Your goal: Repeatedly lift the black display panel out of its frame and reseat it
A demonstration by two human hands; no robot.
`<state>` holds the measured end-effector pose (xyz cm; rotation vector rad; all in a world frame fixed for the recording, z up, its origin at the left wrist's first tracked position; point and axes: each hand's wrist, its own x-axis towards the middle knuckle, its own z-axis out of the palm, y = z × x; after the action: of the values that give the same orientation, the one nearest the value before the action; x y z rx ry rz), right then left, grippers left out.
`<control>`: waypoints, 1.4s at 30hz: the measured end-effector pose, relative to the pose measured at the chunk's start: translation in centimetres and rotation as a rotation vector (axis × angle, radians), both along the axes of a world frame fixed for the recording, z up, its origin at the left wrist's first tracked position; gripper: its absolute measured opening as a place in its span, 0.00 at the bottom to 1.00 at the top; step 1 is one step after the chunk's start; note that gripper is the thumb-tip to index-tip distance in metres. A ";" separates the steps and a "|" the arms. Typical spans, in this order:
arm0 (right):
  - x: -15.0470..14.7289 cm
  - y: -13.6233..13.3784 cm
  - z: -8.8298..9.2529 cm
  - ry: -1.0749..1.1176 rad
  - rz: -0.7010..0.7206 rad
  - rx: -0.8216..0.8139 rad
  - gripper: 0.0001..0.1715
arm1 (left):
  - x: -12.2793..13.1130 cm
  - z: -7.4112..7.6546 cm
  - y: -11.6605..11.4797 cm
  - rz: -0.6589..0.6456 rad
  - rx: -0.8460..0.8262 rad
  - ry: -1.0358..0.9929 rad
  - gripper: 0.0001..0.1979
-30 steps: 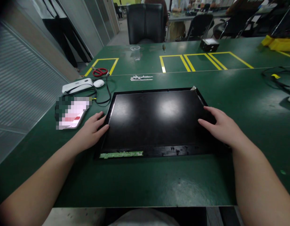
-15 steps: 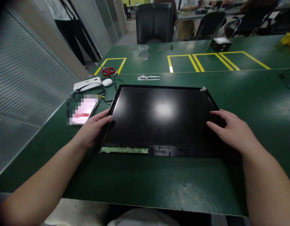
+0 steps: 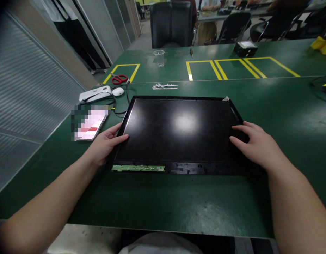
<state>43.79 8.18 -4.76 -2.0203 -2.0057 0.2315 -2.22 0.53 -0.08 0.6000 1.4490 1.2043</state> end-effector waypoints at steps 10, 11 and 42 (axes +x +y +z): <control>-0.3 -0.2 0.0 0.014 -0.023 0.001 0.40 | -0.1 -0.1 0.1 -0.018 -0.001 -0.007 0.37; -0.3 -0.2 0.1 0.011 -0.022 -0.005 0.40 | -0.1 -0.1 0.1 -0.023 0.003 -0.010 0.37; 0.4 0.1 -0.4 -0.032 0.025 0.032 0.42 | -0.6 -1.0 0.1 -0.039 -0.012 0.008 0.35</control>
<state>44.20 8.32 -5.21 -1.9921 -2.0417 0.1721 -2.80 0.66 -1.07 0.6235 1.4440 1.1632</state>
